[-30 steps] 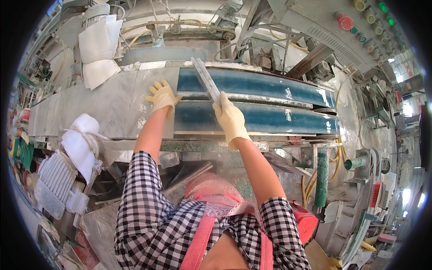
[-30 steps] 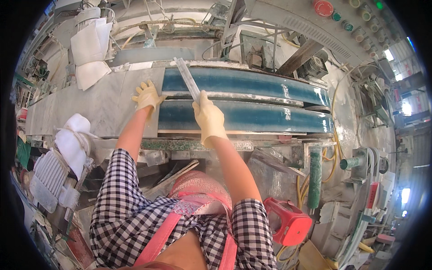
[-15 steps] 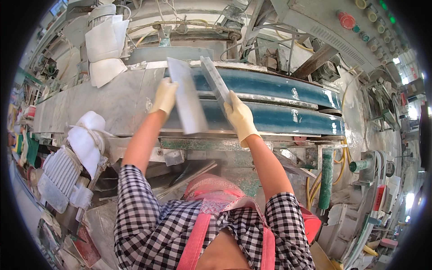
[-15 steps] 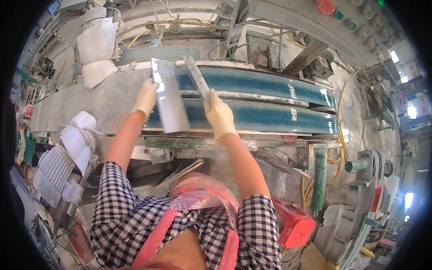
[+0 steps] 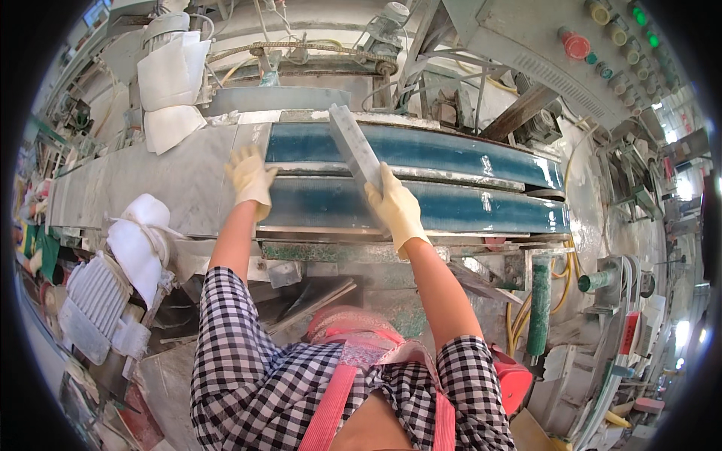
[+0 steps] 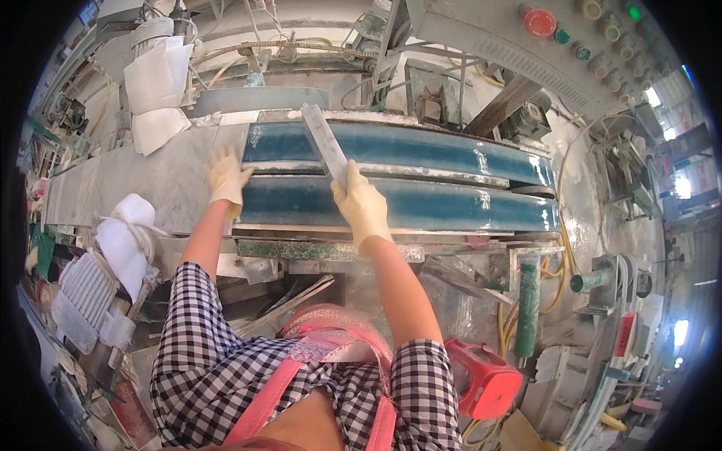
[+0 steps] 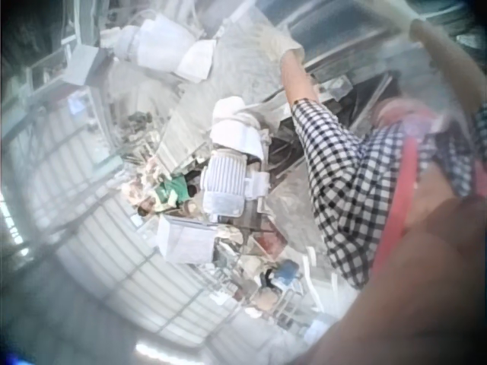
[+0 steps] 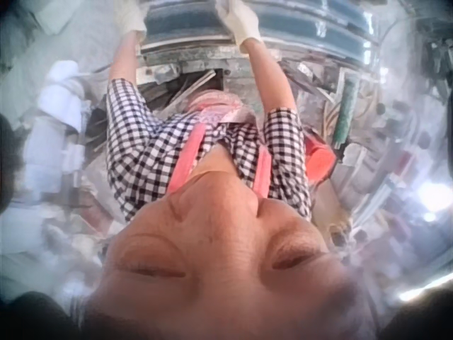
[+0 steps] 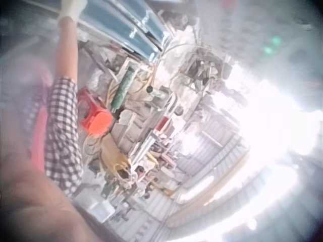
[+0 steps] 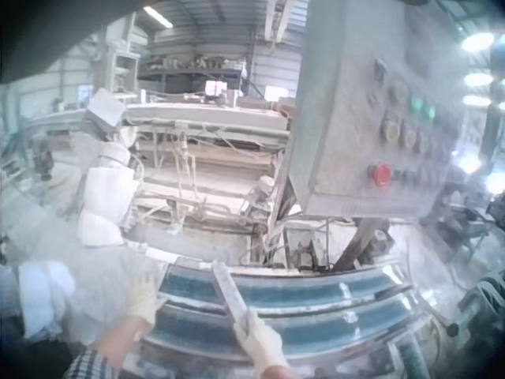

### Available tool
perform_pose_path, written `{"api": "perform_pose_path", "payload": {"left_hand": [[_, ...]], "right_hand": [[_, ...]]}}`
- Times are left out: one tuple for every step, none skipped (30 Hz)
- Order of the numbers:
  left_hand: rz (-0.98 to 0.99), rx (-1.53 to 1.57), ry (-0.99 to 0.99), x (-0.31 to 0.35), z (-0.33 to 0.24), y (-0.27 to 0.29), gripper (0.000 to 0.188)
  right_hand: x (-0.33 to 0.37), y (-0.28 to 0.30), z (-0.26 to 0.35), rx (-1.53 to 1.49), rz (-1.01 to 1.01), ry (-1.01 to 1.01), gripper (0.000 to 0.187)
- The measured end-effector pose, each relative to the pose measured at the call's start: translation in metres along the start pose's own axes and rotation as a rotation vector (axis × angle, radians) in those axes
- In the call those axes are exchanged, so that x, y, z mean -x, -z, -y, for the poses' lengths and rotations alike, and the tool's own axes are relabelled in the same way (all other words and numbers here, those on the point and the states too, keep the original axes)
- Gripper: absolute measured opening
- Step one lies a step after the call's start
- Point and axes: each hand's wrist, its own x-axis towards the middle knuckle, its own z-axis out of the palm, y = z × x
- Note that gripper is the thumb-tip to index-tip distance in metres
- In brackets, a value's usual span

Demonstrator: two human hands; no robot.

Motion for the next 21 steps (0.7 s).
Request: {"api": "perform_pose_path", "payload": {"left_hand": [[0.061,0.018,0.065,-0.005,0.009,-0.001,0.08],[0.115,0.021,0.137,-0.008,0.015,-0.002,0.085],[0.219,0.038,0.21,-0.013,0.018,-0.004,0.09],[0.233,0.024,0.213,-0.018,0.018,-0.006,0.091],[0.302,0.021,0.22,-0.023,0.017,-0.009,0.092],[0.316,0.014,0.236,-0.029,0.016,-0.013,0.093],[0.313,0.019,0.246,-0.032,0.013,-0.019,0.088],[0.362,0.046,0.226,-0.038,0.011,-0.024,0.083],[0.344,0.043,0.219,-0.04,0.01,-0.029,0.079],[0.338,0.043,0.203,-0.042,0.011,-0.033,0.075],[0.266,0.1,0.152,-0.046,0.015,-0.033,0.05],[0.197,0.144,0.118,-0.045,0.019,-0.033,0.044],[0.213,0.189,0.075,-0.048,0.029,-0.026,0.038],[0.232,0.238,0.037,-0.048,0.034,-0.02,0.033],[0.177,0.318,-0.056,-0.049,0.043,-0.01,0.03],[0.125,0.38,-0.073,-0.05,0.048,0.001,0.028],[0.087,0.704,0.046,-0.043,0.05,0.009,0.028],[0.179,0.86,0.023,-0.038,0.041,0.013,0.027],[0.203,1.006,0.015,-0.031,0.033,0.019,0.027],[0.227,1.156,-0.03,-0.021,0.021,0.022,0.027],[0.254,0.995,-0.058,-0.009,0.003,0.022,0.027]], "right_hand": [[0.0,0.001,0.001,0.014,0.021,-0.025,0.066],[0.0,0.002,0.001,0.032,0.041,-0.047,0.066],[0.0,0.003,0.002,0.023,0.005,-0.02,0.066],[0.0,0.005,0.002,0.017,0.006,-0.019,0.065],[0.0,0.005,0.002,0.011,0.025,-0.027,0.065],[0.0,0.006,0.001,0.0,0.03,-0.022,0.065],[0.001,0.006,0.001,-0.028,-0.005,0.003,0.065],[0.0,0.006,-0.001,-0.008,-0.021,0.025,0.063],[0.001,0.004,-0.001,0.006,-0.036,0.035,0.062],[0.001,0.003,-0.003,0.018,-0.046,0.03,0.061],[0.001,0.001,-0.004,0.017,-0.079,0.045,0.06],[0.001,0.0,-0.005,0.006,-0.12,0.071,0.051],[0.0,-0.001,-0.006,-0.007,-0.125,0.068,0.047],[0.0,-0.002,-0.007,-0.021,-0.139,0.078,0.042],[0.0,-0.003,-0.009,-0.031,-0.121,0.045,0.041],[-0.001,-0.004,-0.01,-0.038,-0.113,0.035,0.039],[-0.001,-0.004,-0.01,-0.054,-0.134,0.053,0.037],[-0.002,-0.003,-0.01,-0.046,-0.123,0.041,0.037],[-0.002,-0.002,-0.01,-0.048,-0.135,0.053,0.037],[-0.002,-0.001,-0.01,-0.044,-0.143,0.065,0.037],[-0.003,0.0,-0.01,-0.05,-0.103,0.054,0.037]]}}
